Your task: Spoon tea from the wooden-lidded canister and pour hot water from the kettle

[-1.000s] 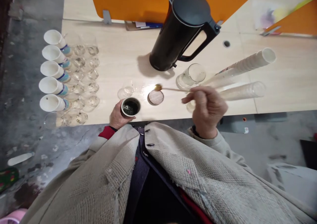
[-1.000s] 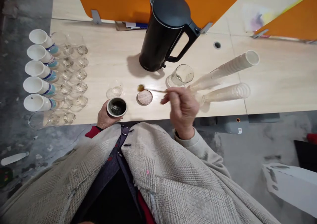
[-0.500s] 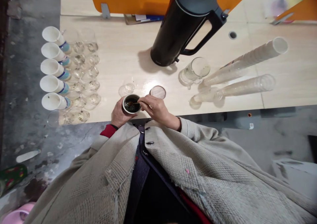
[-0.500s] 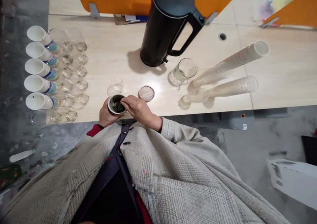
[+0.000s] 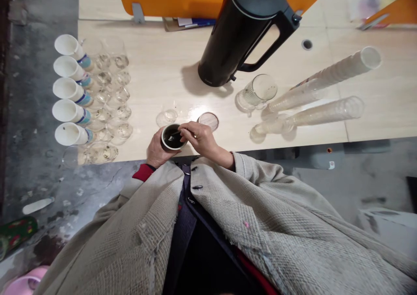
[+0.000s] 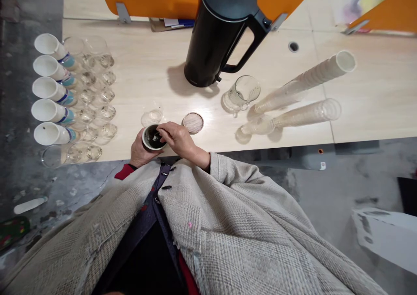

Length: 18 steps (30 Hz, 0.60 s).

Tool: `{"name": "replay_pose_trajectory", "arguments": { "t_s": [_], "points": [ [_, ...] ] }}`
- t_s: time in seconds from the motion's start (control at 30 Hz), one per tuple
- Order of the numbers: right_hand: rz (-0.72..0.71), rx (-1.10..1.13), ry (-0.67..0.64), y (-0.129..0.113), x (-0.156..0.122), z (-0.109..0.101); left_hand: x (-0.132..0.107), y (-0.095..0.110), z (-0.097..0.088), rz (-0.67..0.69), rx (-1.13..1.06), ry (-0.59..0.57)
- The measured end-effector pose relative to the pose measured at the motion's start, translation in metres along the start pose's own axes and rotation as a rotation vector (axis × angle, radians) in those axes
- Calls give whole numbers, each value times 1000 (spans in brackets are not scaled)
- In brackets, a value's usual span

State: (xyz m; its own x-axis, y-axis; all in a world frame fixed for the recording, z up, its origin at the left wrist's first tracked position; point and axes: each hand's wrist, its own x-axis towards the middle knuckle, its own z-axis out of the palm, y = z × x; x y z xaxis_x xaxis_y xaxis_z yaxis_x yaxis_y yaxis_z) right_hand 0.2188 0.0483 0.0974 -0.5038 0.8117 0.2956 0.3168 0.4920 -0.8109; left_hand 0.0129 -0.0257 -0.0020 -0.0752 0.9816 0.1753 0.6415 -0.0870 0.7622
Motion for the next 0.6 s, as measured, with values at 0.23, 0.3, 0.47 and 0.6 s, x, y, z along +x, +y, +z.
{"name": "replay_pose_trajectory", "arguments": {
  "t_s": [0.23, 0.3, 0.47, 0.6],
  "points": [
    [125, 114, 7, -2, -6, -13, 0, 4, 0, -6, 0, 5],
    [148, 112, 21, -3, -7, -18, 0, 6, 0, -7, 4, 16],
    [86, 55, 45, -3, -8, -22, 0, 6, -1, 4, 6, 23],
    [25, -12, 17, 2, -8, -16, 0, 4, -2, -18, 11, 2]
  ]
}}
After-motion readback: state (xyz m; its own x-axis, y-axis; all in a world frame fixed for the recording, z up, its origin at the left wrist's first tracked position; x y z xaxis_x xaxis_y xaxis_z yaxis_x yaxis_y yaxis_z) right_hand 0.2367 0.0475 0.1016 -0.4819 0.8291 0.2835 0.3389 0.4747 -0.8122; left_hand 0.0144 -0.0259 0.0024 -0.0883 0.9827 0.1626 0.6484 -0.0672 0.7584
